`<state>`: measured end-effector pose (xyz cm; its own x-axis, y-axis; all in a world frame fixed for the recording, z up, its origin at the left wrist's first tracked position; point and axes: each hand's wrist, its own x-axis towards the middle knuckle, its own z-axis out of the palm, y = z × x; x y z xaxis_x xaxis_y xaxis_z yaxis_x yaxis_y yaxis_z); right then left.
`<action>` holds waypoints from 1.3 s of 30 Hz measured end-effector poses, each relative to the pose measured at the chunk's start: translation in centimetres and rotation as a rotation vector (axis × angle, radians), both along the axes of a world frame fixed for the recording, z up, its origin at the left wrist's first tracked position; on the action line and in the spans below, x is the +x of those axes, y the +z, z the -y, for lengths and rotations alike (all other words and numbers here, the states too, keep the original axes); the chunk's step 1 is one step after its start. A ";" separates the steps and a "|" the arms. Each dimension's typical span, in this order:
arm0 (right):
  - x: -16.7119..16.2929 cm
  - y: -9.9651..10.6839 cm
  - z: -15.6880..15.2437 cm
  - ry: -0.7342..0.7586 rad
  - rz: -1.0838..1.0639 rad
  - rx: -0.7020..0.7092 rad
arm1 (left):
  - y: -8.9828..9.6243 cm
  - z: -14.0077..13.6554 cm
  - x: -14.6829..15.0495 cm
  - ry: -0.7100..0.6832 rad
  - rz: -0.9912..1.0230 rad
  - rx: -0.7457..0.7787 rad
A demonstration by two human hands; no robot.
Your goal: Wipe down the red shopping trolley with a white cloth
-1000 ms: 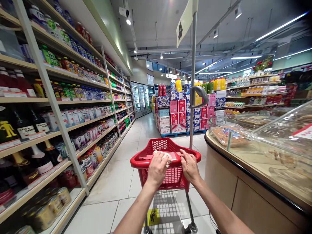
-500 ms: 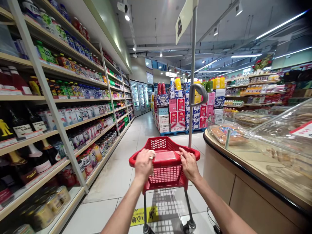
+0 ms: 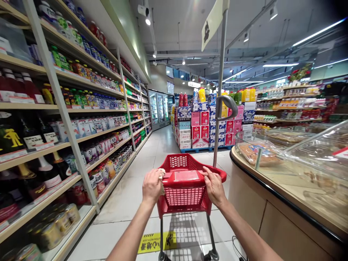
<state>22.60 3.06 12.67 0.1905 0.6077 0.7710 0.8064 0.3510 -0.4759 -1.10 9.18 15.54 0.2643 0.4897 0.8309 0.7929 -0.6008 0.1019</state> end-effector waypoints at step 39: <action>0.5 -0.9 -0.1 0.020 0.023 -0.006 | 0.4 1.4 2.2 0.025 0.024 -0.049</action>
<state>23.08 3.18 11.75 0.1604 0.6157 0.7715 0.8097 0.3649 -0.4596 1.08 7.79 15.99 0.2316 0.5364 0.8116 0.8047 -0.5744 0.1500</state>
